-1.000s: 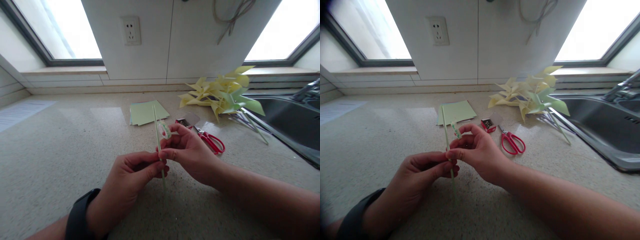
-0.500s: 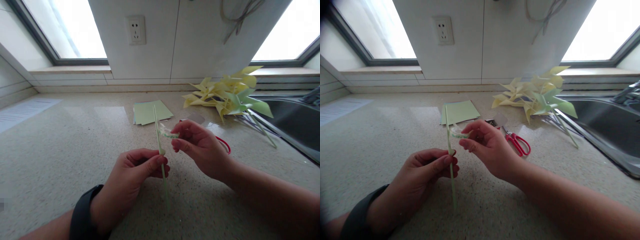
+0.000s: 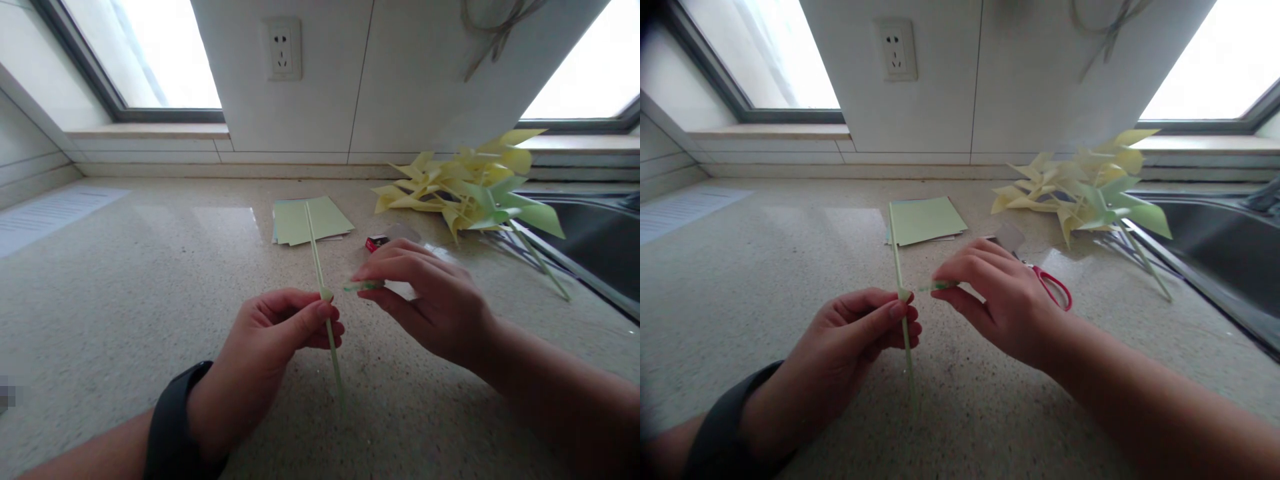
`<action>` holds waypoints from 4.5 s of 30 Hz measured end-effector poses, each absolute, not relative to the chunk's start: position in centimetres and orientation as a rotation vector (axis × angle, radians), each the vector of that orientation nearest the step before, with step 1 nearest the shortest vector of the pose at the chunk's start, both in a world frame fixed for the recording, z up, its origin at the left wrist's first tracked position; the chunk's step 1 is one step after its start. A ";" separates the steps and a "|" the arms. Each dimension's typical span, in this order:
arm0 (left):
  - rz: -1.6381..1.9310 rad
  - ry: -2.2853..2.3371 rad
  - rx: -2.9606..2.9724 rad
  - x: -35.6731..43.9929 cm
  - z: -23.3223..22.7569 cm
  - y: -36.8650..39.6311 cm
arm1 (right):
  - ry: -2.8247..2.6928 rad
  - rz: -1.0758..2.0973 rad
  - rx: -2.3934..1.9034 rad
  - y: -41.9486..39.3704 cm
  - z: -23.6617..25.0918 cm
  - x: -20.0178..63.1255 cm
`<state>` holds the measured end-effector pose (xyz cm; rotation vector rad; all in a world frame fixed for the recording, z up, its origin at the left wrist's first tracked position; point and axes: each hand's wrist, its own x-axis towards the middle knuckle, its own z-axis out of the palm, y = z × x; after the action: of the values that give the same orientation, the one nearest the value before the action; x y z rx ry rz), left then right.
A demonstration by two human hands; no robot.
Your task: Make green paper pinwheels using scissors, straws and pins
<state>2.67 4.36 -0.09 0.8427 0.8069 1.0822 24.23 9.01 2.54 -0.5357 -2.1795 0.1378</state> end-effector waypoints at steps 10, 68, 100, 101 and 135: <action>1.066 0.830 0.924 2.7 -0.2 4.1 | -2.323 -0.131 -0.401 8.2 3.0 24.2; 1.092 0.967 1.048 3.0 0.2 3.7 | -2.386 -0.113 -0.334 7.2 3.3 23.9; 1.108 0.976 1.100 3.2 0.6 3.7 | -2.374 -0.090 -0.315 7.2 3.4 23.5; 1.106 0.970 1.105 3.2 0.6 3.7 | -2.372 -0.090 -0.309 7.2 3.4 23.5; 1.079 0.961 1.111 3.1 0.6 3.6 | -1.867 0.901 -1.018 6.7 1.7 21.6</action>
<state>3.08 3.64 0.60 1.1105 0.9607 1.0790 21.56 6.75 1.70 -1.0180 -1.8674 0.9013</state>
